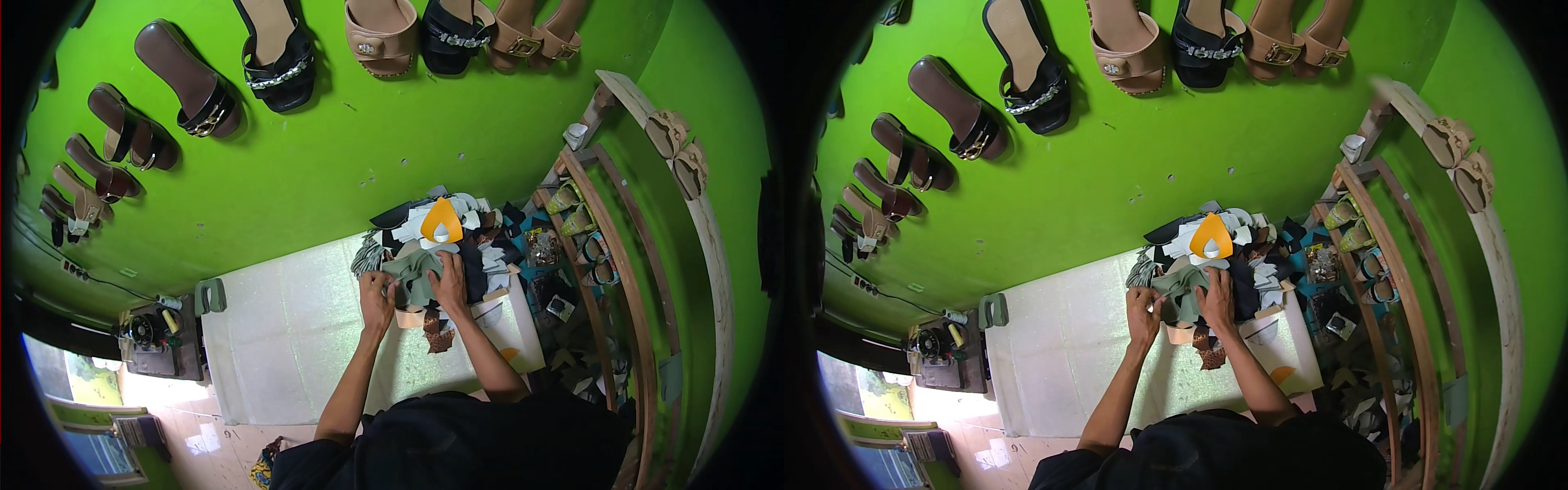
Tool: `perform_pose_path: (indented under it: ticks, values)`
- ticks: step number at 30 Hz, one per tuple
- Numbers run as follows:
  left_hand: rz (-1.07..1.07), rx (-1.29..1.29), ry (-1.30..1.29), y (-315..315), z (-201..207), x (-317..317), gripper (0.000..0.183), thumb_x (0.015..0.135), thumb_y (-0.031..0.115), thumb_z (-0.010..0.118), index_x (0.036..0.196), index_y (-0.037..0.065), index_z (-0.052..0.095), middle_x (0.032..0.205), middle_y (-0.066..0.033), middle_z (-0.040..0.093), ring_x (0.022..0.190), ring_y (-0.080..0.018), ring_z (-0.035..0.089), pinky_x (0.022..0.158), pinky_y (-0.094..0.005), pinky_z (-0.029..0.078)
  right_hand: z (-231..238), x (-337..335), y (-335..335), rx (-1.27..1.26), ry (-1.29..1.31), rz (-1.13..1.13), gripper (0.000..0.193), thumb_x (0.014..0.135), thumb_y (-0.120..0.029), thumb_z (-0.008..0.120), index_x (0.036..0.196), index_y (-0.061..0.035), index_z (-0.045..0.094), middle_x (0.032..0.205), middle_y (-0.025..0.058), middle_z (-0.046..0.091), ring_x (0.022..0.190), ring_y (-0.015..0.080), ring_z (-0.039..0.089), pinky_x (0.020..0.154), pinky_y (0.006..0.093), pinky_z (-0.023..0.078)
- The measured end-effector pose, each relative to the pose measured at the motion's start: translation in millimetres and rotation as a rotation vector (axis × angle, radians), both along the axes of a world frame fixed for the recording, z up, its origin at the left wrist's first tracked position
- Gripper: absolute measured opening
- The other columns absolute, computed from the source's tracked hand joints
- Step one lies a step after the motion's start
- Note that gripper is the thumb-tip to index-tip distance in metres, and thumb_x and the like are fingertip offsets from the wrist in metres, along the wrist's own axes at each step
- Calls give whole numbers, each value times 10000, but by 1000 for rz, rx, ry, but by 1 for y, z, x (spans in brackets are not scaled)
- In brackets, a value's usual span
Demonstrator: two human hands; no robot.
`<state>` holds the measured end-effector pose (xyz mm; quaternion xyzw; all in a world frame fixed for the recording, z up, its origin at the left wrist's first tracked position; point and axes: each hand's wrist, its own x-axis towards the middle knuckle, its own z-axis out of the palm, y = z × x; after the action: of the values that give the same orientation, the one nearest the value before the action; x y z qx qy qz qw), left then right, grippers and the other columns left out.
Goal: Sort and stack precut shoe material components on a workbench.
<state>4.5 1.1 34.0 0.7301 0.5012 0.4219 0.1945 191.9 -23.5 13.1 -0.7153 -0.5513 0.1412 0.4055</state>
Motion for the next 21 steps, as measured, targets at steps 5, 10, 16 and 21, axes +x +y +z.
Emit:
perform_pose_path:
  ticks: [5,10,16,21]
  values:
    - [-51,19,43,-1,5,-3,137,835,36,716,931,8,621,826,-150,637,756,-304,601,690,-398,484,9,0,-3,92,-41,112,499,814,-53,729,1274,-63,538,1214,176,531,1103,382,532,955,441,434]
    - [2,-103,-54,0,1,3,117,846,20,688,930,2,608,830,-162,630,747,-321,621,685,-401,499,-4,3,4,34,-23,170,452,833,-67,712,1262,-74,570,1215,147,538,1125,358,522,958,449,427]
    - [6,-113,-70,-9,0,-1,108,847,8,673,928,8,602,849,-164,621,770,-334,636,700,-400,503,9,-7,7,15,-172,153,379,816,-77,734,1175,-121,623,1088,108,556,1104,304,520,915,443,399]
    - [15,-154,-116,-11,-4,-1,106,850,10,675,919,9,594,838,-155,624,752,-305,637,689,-395,502,5,0,7,64,-231,170,309,801,-86,754,1072,-117,608,1015,71,583,1062,265,542,872,426,375]
